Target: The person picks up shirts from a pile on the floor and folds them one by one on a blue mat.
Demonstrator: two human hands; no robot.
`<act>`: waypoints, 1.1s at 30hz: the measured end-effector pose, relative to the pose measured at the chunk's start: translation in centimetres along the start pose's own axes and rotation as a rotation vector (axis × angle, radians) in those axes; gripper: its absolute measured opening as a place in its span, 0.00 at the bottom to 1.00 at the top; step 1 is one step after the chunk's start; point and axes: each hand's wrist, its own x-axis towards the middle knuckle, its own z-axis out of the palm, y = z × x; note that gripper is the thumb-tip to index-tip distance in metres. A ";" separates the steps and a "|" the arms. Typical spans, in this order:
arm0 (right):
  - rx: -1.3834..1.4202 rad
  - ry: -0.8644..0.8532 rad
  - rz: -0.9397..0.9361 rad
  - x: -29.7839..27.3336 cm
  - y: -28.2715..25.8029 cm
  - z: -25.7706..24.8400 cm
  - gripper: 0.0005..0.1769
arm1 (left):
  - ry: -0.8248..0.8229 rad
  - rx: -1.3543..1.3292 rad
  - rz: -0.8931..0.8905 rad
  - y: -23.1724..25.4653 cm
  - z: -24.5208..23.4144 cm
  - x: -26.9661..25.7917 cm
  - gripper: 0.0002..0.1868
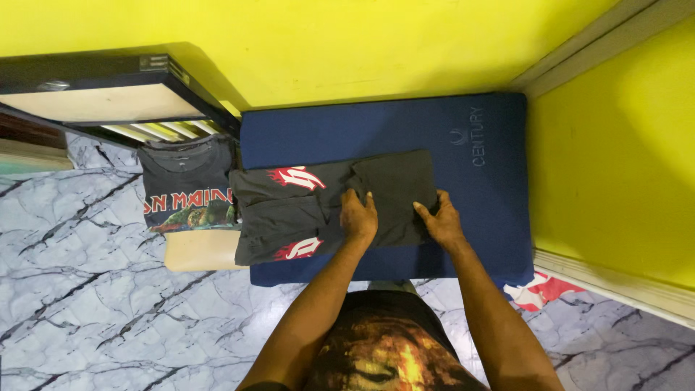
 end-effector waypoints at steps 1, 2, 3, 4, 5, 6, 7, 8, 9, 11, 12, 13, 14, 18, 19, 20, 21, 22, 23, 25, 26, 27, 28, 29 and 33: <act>0.006 0.008 -0.017 0.1 0.6 0.2 0.38 | 0.060 -0.050 0.098 -0.2 -0.1 -0.3 0.17; 0.011 0.017 -0.034 0.2 1.1 0.3 0.37 | -0.004 -0.082 0.051 -0.3 -0.4 -0.6 0.16; 0.018 0.026 -0.055 0.4 1.2 0.4 0.36 | -0.066 -0.114 0.007 -0.3 -0.6 -0.6 0.15; -0.001 0.032 -0.048 0.5 1.3 0.4 0.37 | -0.127 -0.146 -0.037 -0.4 -0.8 -0.4 0.13; -0.022 0.035 -0.037 0.2 1.4 0.5 0.37 | -0.081 -0.157 0.016 -0.8 -1.0 -0.4 0.14; -0.042 0.038 -0.026 0.1 1.3 0.5 0.38 | -0.034 -0.168 0.068 -1.3 -1.1 -0.3 0.14; -0.059 0.047 -0.014 -0.1 1.0 0.5 0.38 | 0.012 -0.178 0.122 -1.7 -1.2 -0.1 0.15; -0.076 0.056 -0.001 -0.3 0.7 0.7 0.38 | 0.011 -0.162 0.102 -1.9 -1.3 0.1 0.15; -0.095 0.066 0.012 -0.5 0.4 0.8 0.38 | 0.010 -0.147 0.081 -2.1 -1.3 0.2 0.15; -0.155 0.052 0.050 -0.7 -0.1 0.9 0.41 | -0.038 -0.118 -0.001 -1.9 -1.4 0.2 0.17; -0.184 0.046 0.068 -0.7 -0.2 0.9 0.43 | -0.084 -0.105 -0.061 -1.8 -1.6 0.1 0.18; -0.198 0.058 0.055 -0.6 -0.2 0.9 0.43 | -0.130 -0.089 -0.121 -1.8 -1.9 -0.1 0.20; -0.212 0.071 0.042 -0.5 -0.1 1.0 0.44 | -0.020 -0.083 0.024 -1.9 -2.2 -0.3 0.23; -0.246 0.086 0.028 0.5 1.0 1.0 0.44 | -0.044 0.154 0.375 -2.8 -2.6 -1.6 0.33; -0.218 0.091 0.005 0.7 1.4 1.0 0.44 | -0.167 0.267 0.401 -3.0 -2.6 -1.8 0.35; -0.191 0.095 -0.019 0.8 1.7 1.0 0.44 | -0.257 0.354 0.420 -3.0 -2.6 -2.0 0.37; -0.162 0.103 -0.043 1.0 1.8 1.1 0.44 | -0.348 0.439 0.441 -2.7 -2.6 -2.0 0.38; -0.125 0.090 -0.011 1.0 1.7 1.2 0.43 | -0.439 0.524 0.459 -2.5 -2.9 -2.0 0.40; -0.091 0.076 0.023 0.9 1.5 1.0 0.42 | -0.496 0.536 0.424 -2.1 -3.3 -2.1 0.40; -0.110 0.102 0.025 0.4 0.6 0.9 0.40 | -0.610 0.562 0.353 -1.4 -4.2 -2.1 0.40; -0.163 0.142 -0.006 -0.1 0.0 0.9 0.39 | -0.530 0.506 0.410 -1.0 -4.6 -2.1 0.41; -0.216 0.181 -0.034 -0.7 -0.5 0.9 0.39 | -0.452 0.452 0.465 -0.7 -4.8 -2.3 0.41; -0.343 0.241 -0.144 -1.4 -1.1 0.9 0.42 | -0.374 0.397 0.518 -0.5 -5.0 -2.5 0.41; -0.467 0.306 -0.254 -2.1 -1.7 0.9 0.45 | -0.380 0.397 0.554 -0.3 -5.0 -2.5 0.41; -0.611 0.362 -0.556 -2.4 -3.8 2.4 0.42 | -0.332 0.405 0.699 0.0 -3.8 -1.6 0.43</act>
